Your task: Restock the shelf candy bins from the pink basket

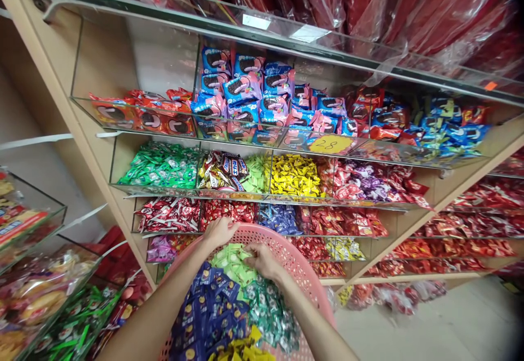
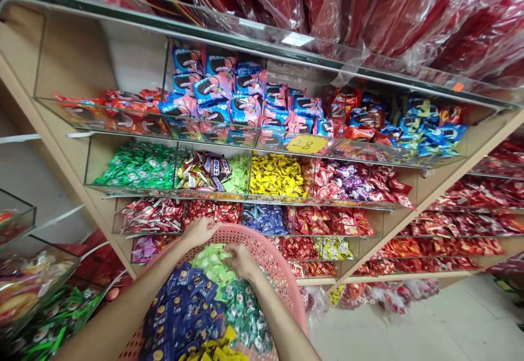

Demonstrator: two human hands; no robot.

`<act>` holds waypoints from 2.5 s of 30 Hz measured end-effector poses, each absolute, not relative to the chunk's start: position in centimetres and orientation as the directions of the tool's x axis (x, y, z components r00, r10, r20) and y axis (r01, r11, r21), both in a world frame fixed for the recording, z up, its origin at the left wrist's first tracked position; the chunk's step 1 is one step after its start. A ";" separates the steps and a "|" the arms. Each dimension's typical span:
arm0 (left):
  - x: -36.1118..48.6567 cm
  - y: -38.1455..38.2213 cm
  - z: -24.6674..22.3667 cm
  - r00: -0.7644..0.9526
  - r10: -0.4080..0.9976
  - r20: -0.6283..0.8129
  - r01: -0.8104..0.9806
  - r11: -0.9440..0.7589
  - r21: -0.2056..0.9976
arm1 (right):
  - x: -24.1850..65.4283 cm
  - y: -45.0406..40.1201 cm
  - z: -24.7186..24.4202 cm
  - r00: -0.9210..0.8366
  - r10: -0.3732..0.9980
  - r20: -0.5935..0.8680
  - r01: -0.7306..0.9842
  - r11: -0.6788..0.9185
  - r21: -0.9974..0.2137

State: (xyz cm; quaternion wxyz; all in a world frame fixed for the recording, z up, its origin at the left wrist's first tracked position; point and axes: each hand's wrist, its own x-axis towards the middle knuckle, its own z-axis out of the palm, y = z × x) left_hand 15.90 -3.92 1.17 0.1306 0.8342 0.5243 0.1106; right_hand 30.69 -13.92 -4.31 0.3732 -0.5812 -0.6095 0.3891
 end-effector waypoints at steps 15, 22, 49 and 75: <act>15.5 -3.5 1.0 0.444 0.893 0.073 0.845 -0.444 0.298 | 28.9 -13.9 -5.6 -0.200 0.962 -0.184 0.273 -0.126 -0.954; 15.3 -3.4 1.0 0.428 0.901 0.065 0.854 -0.427 0.295 | 28.0 -13.5 -6.4 -0.134 0.966 -0.222 0.210 -0.191 -0.959; 14.6 -3.8 2.1 0.382 0.922 0.071 0.860 -0.382 0.339 | 30.5 -7.2 17.0 0.045 0.942 0.333 0.986 -0.095 0.135; 14.3 -3.0 1.1 0.391 0.913 0.118 0.851 -0.408 0.330 | 29.3 -4.7 15.0 0.122 0.962 0.243 0.966 -0.171 0.194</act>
